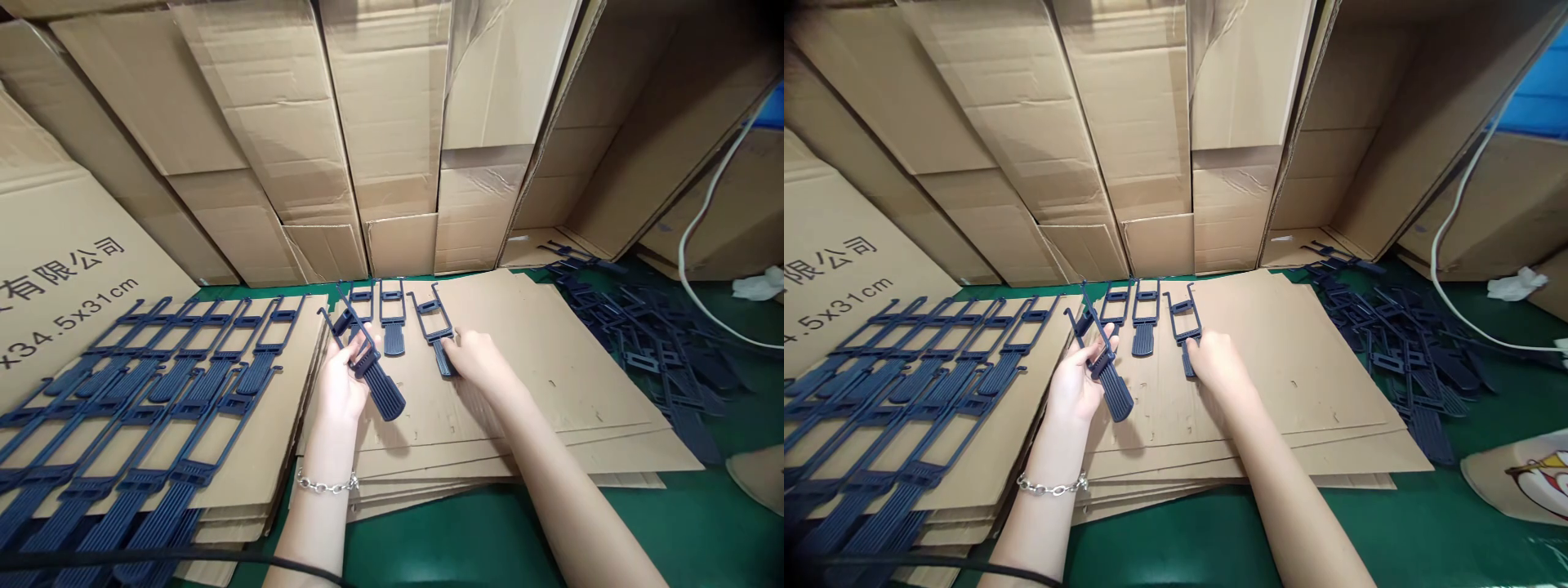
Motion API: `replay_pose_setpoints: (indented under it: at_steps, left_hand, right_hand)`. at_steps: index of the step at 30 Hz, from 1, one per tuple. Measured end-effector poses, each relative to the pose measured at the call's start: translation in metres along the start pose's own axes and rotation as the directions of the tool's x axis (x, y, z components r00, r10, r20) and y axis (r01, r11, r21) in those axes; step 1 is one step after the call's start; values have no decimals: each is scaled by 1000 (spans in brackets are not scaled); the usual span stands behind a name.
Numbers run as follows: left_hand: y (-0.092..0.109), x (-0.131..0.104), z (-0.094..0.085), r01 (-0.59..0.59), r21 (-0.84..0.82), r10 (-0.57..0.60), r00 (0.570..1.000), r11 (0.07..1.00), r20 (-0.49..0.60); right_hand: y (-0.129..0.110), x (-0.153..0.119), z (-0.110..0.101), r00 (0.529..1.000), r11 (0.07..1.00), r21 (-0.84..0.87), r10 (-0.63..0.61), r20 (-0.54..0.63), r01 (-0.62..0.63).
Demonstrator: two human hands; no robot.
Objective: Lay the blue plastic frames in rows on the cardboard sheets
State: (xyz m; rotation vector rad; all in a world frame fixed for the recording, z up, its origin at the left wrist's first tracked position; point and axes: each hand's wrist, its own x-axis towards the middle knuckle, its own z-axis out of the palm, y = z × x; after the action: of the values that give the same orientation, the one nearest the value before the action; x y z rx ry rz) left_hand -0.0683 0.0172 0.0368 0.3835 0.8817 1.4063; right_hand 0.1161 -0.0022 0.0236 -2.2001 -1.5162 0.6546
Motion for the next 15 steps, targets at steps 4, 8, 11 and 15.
replay_pose_setpoints:
  at_steps: [4, 8, 11, 15]
  left_hand:
    - [3, 2, 1, 98, -104, -102, 994, 990, -38]
    - [4, 4, -3, 118, -88, -121, 992, 989, -27]
    - [4, 7, -7, 115, -81, -115, 993, 990, 3]
    - [3, 8, -9, 112, -88, -108, 993, 990, 44]
  right_hand:
    - [-2, -2, 7, 996, 964, -253, -90, -27, 80]
    - [1, 10, 22, 989, 953, -263, -146, 30, 149]
    - [-2, 18, 29, 989, 954, -263, -147, -1, 142]
    - [-12, 22, 30, 991, 946, -298, -135, -11, 126]
